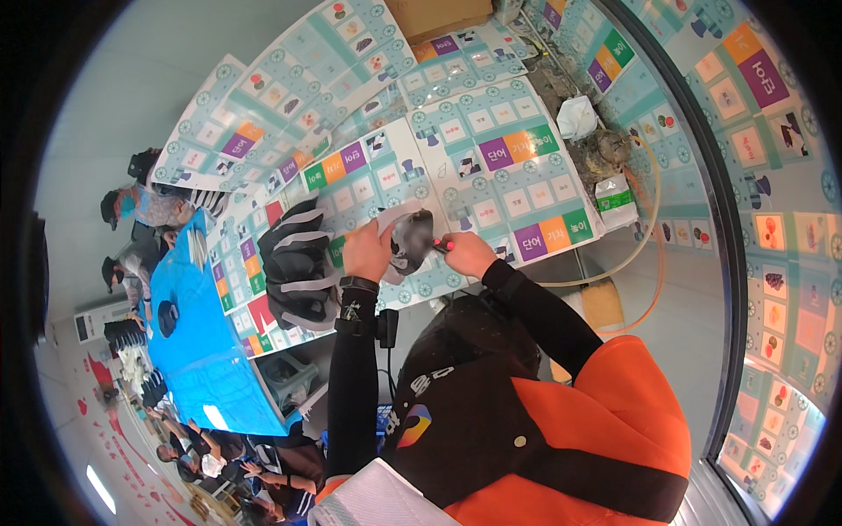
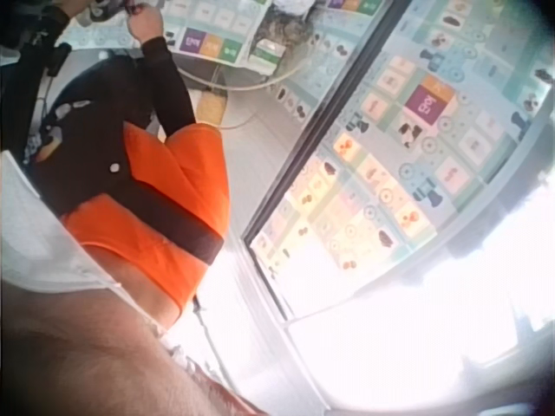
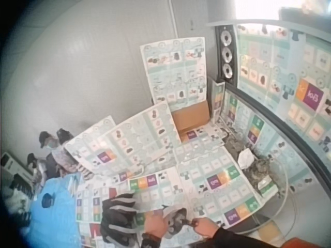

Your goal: The person assembles shoe components by applying adhesive with a small brush, pressing parts together, and moving finished pieces into blue plastic bins before moving a large bin to a collection area.

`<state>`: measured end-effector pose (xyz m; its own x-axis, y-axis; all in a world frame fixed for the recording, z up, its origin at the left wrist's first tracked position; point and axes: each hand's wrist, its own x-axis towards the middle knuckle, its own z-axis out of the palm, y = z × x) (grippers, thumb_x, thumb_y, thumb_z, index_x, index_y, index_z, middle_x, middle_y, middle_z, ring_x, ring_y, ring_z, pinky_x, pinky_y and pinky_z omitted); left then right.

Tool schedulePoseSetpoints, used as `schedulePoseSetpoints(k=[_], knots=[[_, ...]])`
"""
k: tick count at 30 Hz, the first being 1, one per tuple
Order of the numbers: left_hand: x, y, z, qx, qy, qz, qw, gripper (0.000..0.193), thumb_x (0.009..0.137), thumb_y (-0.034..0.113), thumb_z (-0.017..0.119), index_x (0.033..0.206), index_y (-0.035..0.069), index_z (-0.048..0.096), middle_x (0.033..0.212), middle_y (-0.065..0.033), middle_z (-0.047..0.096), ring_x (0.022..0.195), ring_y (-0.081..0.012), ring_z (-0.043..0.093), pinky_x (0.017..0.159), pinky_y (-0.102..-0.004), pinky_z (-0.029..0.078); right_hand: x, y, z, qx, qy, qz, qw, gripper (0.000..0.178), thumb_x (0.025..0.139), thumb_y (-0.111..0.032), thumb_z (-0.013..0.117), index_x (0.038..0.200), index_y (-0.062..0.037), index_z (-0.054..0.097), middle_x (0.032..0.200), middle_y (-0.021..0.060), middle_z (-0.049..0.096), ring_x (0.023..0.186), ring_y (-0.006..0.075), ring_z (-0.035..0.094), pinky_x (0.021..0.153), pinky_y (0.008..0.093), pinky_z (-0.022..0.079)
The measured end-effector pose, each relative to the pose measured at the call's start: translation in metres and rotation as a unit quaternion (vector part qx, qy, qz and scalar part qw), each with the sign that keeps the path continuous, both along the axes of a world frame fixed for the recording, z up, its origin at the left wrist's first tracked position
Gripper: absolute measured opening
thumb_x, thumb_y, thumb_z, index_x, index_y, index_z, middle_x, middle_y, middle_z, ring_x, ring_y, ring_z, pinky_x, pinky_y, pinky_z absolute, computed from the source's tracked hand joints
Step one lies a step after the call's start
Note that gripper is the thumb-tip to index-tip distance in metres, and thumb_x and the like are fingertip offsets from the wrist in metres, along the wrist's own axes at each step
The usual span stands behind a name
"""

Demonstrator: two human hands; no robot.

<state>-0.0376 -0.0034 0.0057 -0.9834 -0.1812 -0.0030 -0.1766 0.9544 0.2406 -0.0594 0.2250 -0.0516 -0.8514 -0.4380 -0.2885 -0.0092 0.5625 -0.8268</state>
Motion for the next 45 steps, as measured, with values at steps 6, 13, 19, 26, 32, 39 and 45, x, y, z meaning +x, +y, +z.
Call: schedulePoseSetpoints(k=[6, 13, 19, 26, 32, 39, 45], knots=[[0.003, 0.003, 0.004, 0.014, 0.005, 0.005, 1.000, 0.033, 0.093, 0.040, 0.067, 0.098, 0.007, 0.067, 0.078, -0.0229, 0.070, 0.074, -0.0451, 0.069, 0.066, -0.0552, 0.055, 0.005, 0.005, 0.000, 0.015, -0.043, 0.042, 0.998, 0.028, 0.084, -0.015, 0.056, 0.100, 0.0002, 0.073, 0.092, 0.0292, 0.069, 0.091, 0.0481, 0.065, 0.083, 0.0529, 0.051], [0.004, 0.006, 0.003, 0.008, 0.028, 0.002, 1.000, 0.032, 0.094, 0.038, 0.067, 0.095, 0.006, 0.067, 0.075, -0.0222, 0.069, 0.072, -0.0450, 0.069, 0.064, -0.0555, 0.054, 0.014, 0.010, -0.004, 0.015, -0.090, 0.047, 0.995, 0.031, 0.082, -0.015, 0.058, 0.104, -0.0004, 0.074, 0.094, 0.0299, 0.069, 0.093, 0.0478, 0.065, 0.085, 0.0517, 0.052], [0.004, 0.007, 0.001, -0.002, 0.010, -0.006, 1.000, 0.031, 0.094, 0.038, 0.067, 0.097, 0.007, 0.068, 0.078, -0.0212, 0.070, 0.073, -0.0444, 0.069, 0.065, -0.0548, 0.055, 0.014, 0.009, 0.002, 0.020, -0.056, 0.037, 0.998, 0.027, 0.082, -0.013, 0.056, 0.100, -0.0016, 0.072, 0.091, 0.0282, 0.069, 0.091, 0.0478, 0.065, 0.082, 0.0525, 0.051], [-0.006, 0.012, 0.003, 0.002, -0.011, 0.003, 1.000, 0.032, 0.094, 0.039, 0.066, 0.100, 0.008, 0.067, 0.087, -0.0192, 0.073, 0.079, -0.0422, 0.071, 0.068, -0.0531, 0.056, 0.007, 0.009, 0.001, 0.044, 0.019, 0.014, 0.999, 0.024, 0.081, -0.012, 0.054, 0.099, -0.0043, 0.068, 0.084, 0.0254, 0.068, 0.085, 0.0475, 0.064, 0.077, 0.0562, 0.049], [-0.012, 0.019, 0.006, -0.005, -0.026, -0.017, 1.000, 0.031, 0.094, 0.038, 0.066, 0.101, 0.008, 0.066, 0.089, -0.0162, 0.073, 0.079, -0.0392, 0.071, 0.068, -0.0515, 0.056, 0.001, 0.015, 0.005, 0.060, 0.017, 0.004, 0.998, 0.022, 0.081, -0.013, 0.056, 0.098, -0.0050, 0.067, 0.085, 0.0250, 0.068, 0.086, 0.0476, 0.064, 0.076, 0.0569, 0.049], [-0.012, 0.023, 0.005, -0.012, -0.012, -0.005, 1.000, 0.029, 0.094, 0.036, 0.067, 0.095, 0.007, 0.065, 0.085, -0.0159, 0.072, 0.077, -0.0389, 0.071, 0.066, -0.0508, 0.056, -0.002, 0.023, -0.005, 0.057, 0.008, 0.003, 0.998, 0.017, 0.083, -0.013, 0.056, 0.095, -0.0047, 0.065, 0.085, 0.0254, 0.068, 0.086, 0.0480, 0.063, 0.075, 0.0585, 0.048], [-0.014, 0.027, 0.008, 0.002, -0.005, 0.005, 1.000, 0.029, 0.094, 0.035, 0.067, 0.092, 0.006, 0.065, 0.085, -0.0170, 0.072, 0.077, -0.0402, 0.070, 0.066, -0.0515, 0.056, -0.006, 0.022, -0.011, 0.053, 0.006, -0.039, 0.998, 0.019, 0.088, -0.014, 0.058, 0.099, -0.0026, 0.068, 0.087, 0.0271, 0.067, 0.089, 0.0495, 0.062, 0.074, 0.0536, 0.049]])
